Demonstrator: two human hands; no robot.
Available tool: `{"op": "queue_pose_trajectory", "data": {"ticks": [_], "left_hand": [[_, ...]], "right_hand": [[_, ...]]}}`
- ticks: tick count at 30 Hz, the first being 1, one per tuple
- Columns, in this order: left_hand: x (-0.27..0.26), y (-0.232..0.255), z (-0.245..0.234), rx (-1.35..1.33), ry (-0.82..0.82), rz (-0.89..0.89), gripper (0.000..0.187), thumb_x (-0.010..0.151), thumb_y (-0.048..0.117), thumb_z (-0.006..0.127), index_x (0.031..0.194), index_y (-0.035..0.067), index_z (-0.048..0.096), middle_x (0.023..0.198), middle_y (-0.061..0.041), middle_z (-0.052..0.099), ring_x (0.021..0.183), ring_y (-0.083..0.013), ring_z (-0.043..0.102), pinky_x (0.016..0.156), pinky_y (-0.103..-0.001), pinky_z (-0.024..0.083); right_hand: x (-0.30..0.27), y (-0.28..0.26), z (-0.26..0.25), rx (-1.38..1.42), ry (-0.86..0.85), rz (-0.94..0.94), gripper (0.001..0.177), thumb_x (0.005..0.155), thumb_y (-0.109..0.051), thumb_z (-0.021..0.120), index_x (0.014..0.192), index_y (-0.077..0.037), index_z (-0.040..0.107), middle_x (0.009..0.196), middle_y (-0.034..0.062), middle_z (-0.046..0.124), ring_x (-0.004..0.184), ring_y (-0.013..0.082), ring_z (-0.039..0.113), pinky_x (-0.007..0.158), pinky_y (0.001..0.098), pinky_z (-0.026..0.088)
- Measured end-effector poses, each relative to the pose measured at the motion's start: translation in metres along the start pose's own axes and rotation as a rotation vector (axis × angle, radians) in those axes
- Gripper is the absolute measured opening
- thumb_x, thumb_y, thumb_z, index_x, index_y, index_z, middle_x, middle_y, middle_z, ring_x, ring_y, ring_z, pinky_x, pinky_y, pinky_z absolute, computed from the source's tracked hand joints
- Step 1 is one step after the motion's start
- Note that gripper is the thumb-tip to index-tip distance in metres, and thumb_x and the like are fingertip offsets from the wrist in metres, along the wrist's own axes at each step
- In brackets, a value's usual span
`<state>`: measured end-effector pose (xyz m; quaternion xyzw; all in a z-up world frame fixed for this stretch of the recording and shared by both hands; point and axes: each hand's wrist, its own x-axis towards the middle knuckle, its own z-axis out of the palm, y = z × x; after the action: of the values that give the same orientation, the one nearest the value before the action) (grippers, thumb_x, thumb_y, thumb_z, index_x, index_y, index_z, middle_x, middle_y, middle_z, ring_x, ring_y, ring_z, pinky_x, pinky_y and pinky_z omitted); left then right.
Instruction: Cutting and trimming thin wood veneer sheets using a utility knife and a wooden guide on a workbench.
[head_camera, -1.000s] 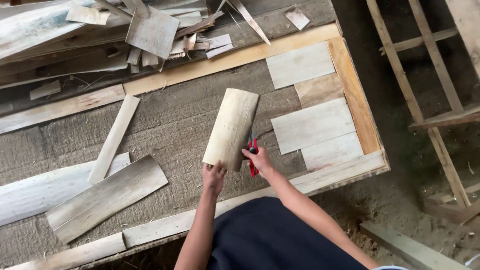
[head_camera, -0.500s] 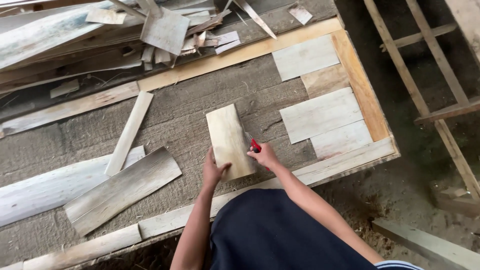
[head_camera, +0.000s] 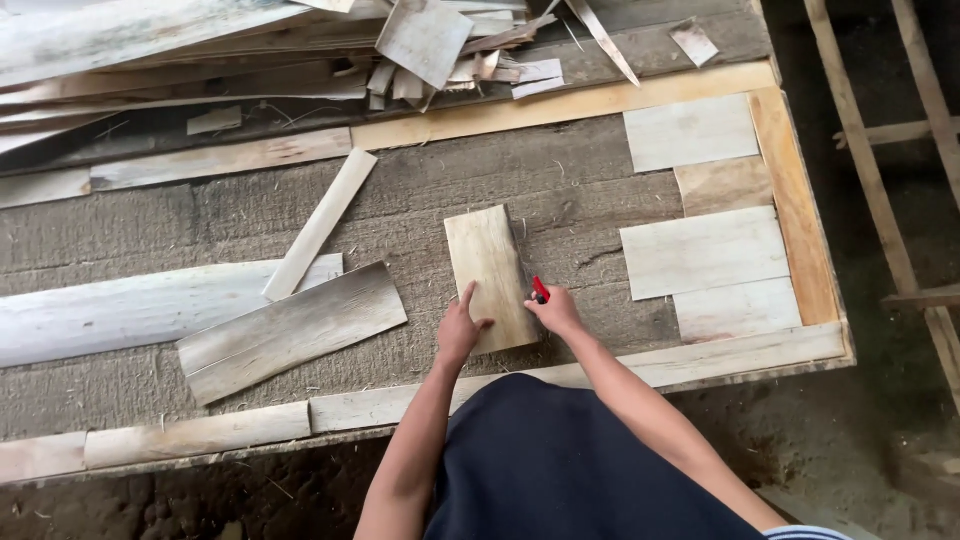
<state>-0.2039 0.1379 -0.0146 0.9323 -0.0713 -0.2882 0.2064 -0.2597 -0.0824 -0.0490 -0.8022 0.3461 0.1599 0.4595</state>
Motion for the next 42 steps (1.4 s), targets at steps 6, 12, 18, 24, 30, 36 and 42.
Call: {"op": "queue_pose_trajectory", "data": {"ticks": [6,12,18,24,30,36,42], "left_hand": [[-0.011,0.004,-0.018,0.001,-0.049,-0.03,0.097,0.083,0.044,0.082,0.161,0.042,0.025,0.128,-0.014,0.06,0.115,-0.0437,0.068,0.096,-0.05,0.059],[-0.009,0.009,-0.022,0.031,-0.109,-0.048,0.105,0.08,0.049,0.084,0.162,0.043,0.019,0.124,-0.015,0.063,0.116,-0.0423,0.068,0.096,-0.049,0.059],[-0.01,0.01,-0.023,0.012,-0.129,-0.066,0.109,0.078,0.048,0.087,0.162,0.047,0.017,0.121,-0.017,0.066,0.116,-0.0415,0.069,0.095,-0.048,0.059],[-0.015,0.013,-0.026,0.001,-0.124,-0.069,0.108,0.079,0.044,0.087,0.162,0.045,0.017,0.12,-0.02,0.067,0.116,-0.0429,0.069,0.095,-0.05,0.059],[-0.015,0.012,-0.025,0.047,-0.121,-0.048,0.107,0.08,0.046,0.086,0.162,0.042,0.017,0.116,-0.021,0.07,0.113,-0.0412,0.071,0.092,-0.049,0.06],[-0.015,0.021,-0.021,0.352,-0.068,0.015,0.101,0.082,0.056,0.079,0.163,0.031,0.023,0.113,-0.014,0.074,0.109,-0.0319,0.074,0.086,-0.045,0.062],[0.001,0.026,-0.014,0.665,0.088,0.242,0.09,0.065,0.06,0.086,0.136,0.016,0.055,0.16,-0.002,0.03,0.145,-0.0236,0.03,0.116,-0.039,0.033]], "right_hand": [[-0.013,-0.018,0.004,-0.08,-0.015,0.014,0.023,0.078,-0.028,0.082,0.096,-0.015,0.077,0.091,0.0016,0.08,0.094,0.0286,0.077,0.083,0.0387,0.059],[-0.001,-0.001,0.011,-0.08,0.004,0.051,0.021,0.08,-0.03,0.08,0.096,-0.017,0.076,0.081,-0.0018,0.077,0.065,0.0185,0.075,0.074,0.0315,0.06],[-0.018,-0.013,0.004,-0.07,-0.033,0.065,0.028,0.077,-0.03,0.08,0.102,-0.016,0.077,0.072,0.0024,0.075,0.056,0.0181,0.074,0.063,0.0291,0.058],[-0.019,-0.006,0.002,-0.032,-0.054,0.076,0.029,0.078,-0.028,0.077,0.105,-0.017,0.078,0.073,0.0029,0.076,0.057,0.0171,0.074,0.061,0.0265,0.058],[-0.027,-0.015,-0.002,0.11,-0.041,0.117,0.03,0.081,-0.023,0.074,0.108,-0.01,0.077,0.082,0.0112,0.079,0.062,0.0178,0.076,0.06,0.0247,0.06],[-0.037,-0.021,-0.007,0.105,-0.025,0.114,0.028,0.08,-0.025,0.075,0.105,-0.012,0.079,0.082,0.0102,0.08,0.064,0.0165,0.077,0.059,0.0243,0.061],[-0.048,-0.025,-0.012,0.118,-0.058,0.114,0.031,0.081,-0.024,0.075,0.108,-0.009,0.078,0.091,0.0146,0.08,0.068,0.0176,0.078,0.06,0.025,0.063]]}}
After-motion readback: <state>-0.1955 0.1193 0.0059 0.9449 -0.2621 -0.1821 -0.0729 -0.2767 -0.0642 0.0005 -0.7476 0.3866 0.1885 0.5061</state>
